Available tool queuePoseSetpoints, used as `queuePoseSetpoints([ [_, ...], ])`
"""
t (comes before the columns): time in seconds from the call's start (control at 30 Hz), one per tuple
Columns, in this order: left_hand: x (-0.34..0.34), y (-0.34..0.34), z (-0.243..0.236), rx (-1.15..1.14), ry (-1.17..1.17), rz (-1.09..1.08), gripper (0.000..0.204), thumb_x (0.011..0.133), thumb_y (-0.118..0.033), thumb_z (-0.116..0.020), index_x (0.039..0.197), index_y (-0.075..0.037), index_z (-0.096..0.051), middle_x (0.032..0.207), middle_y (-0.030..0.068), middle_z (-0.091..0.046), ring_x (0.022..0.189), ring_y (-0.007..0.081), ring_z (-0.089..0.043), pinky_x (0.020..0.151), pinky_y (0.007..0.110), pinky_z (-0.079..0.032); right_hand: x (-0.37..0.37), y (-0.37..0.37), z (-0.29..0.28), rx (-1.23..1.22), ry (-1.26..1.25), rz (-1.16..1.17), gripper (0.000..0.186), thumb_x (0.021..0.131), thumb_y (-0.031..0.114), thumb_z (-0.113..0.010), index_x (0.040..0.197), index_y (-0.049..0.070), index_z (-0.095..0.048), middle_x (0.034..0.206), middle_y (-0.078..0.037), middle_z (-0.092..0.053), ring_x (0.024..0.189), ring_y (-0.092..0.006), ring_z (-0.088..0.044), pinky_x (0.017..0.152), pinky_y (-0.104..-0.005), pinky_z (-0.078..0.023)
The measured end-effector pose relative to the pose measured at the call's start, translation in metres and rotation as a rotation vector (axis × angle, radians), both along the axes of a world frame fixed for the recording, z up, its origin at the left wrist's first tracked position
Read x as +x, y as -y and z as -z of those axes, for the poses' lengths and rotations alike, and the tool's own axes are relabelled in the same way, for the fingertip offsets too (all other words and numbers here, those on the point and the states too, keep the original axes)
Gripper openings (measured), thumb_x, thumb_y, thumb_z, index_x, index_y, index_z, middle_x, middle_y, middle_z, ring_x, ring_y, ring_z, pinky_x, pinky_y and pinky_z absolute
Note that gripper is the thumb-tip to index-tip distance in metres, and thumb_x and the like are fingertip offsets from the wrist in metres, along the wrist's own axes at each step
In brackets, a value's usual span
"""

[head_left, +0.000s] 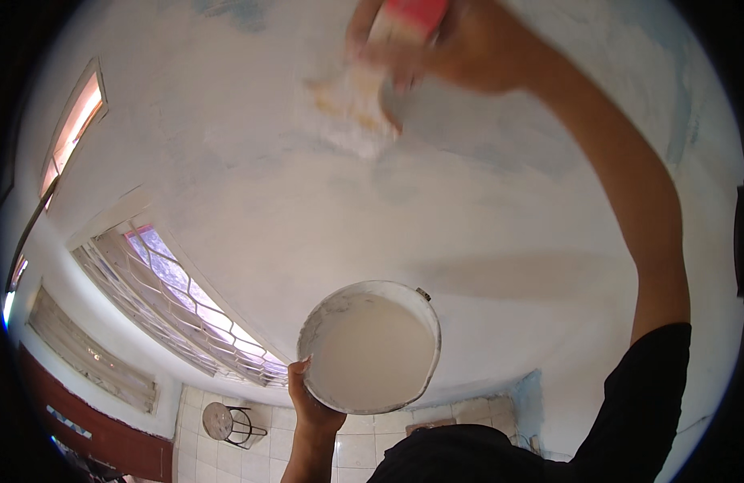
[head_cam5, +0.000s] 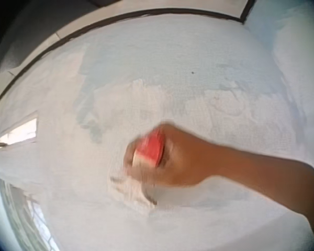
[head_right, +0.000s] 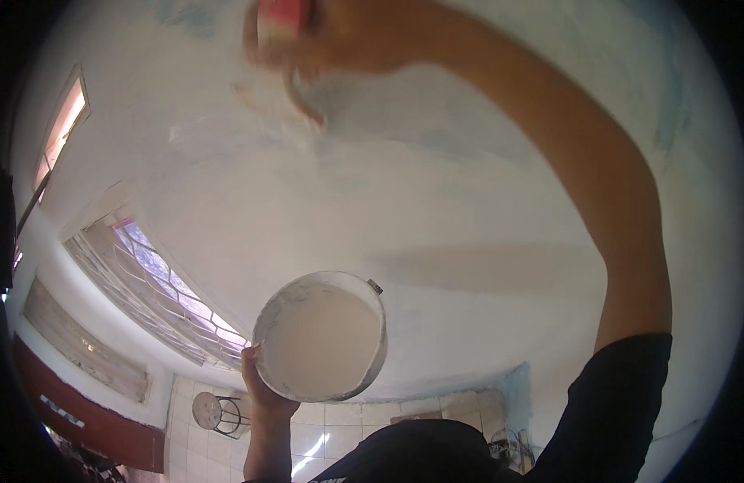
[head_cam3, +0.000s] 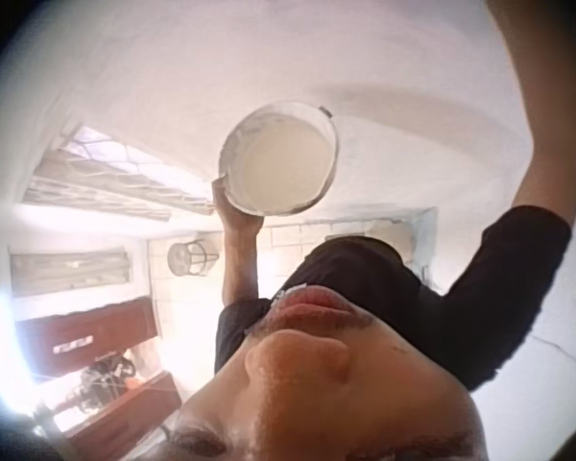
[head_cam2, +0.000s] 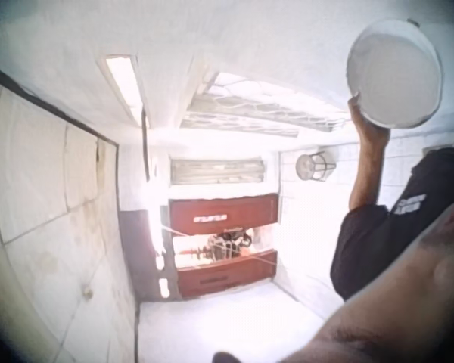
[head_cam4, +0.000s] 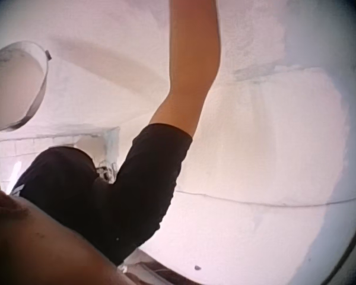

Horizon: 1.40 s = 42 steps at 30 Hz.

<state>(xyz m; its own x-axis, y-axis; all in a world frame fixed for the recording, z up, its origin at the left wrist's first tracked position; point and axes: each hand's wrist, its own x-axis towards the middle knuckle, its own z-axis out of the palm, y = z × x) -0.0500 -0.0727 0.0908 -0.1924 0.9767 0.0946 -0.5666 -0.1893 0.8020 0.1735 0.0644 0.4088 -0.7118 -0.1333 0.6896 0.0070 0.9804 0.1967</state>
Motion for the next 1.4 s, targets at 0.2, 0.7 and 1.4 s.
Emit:
queuePoseSetpoints([
  [0.2, 0.009, -0.003, 0.018, 0.021, -0.266, -0.068, 0.058, 0.077, -0.042, -0.039, 0.119, -0.002, -0.045, 0.112, 0.0141, -0.052, 0.103, 0.0250, -0.052, 0.083, 0.037, -0.044, 0.059, 0.004, -0.004, 0.028, -0.189, 0.171, 0.017, 0.079, 0.017, -0.065, 0.078, 0.001, -0.062, 0.069, -0.007, -0.061, 0.065, -0.0122, -0.055, 0.060, -0.0260, -0.044],
  [0.7, 0.053, -0.022, 0.069, -0.251, 0.106, 0.164, 0.062, 0.073, -0.040, -0.043, 0.119, 0.001, -0.045, 0.111, 0.0164, -0.053, 0.103, 0.0282, -0.053, 0.087, 0.040, -0.043, 0.062, 0.050, 0.213, -0.699, 0.242, 0.270, 0.015, 0.081, 0.019, -0.059, 0.081, 0.005, -0.063, 0.056, -0.009, -0.059, 0.045, -0.0222, -0.055, 0.047, -0.0283, -0.046],
  [1.4, 0.084, -0.063, 0.132, -0.304, 0.005, 0.100, 0.067, 0.074, -0.042, -0.053, 0.126, -0.001, -0.041, 0.122, 0.0149, -0.049, 0.110, 0.0280, -0.048, 0.092, 0.039, -0.040, 0.104, 0.054, 0.255, -0.941, 0.065, 0.571, 0.017, 0.079, 0.022, -0.062, 0.085, 0.006, -0.064, 0.065, -0.007, -0.063, 0.055, -0.0175, -0.059, 0.055, -0.0278, -0.048],
])
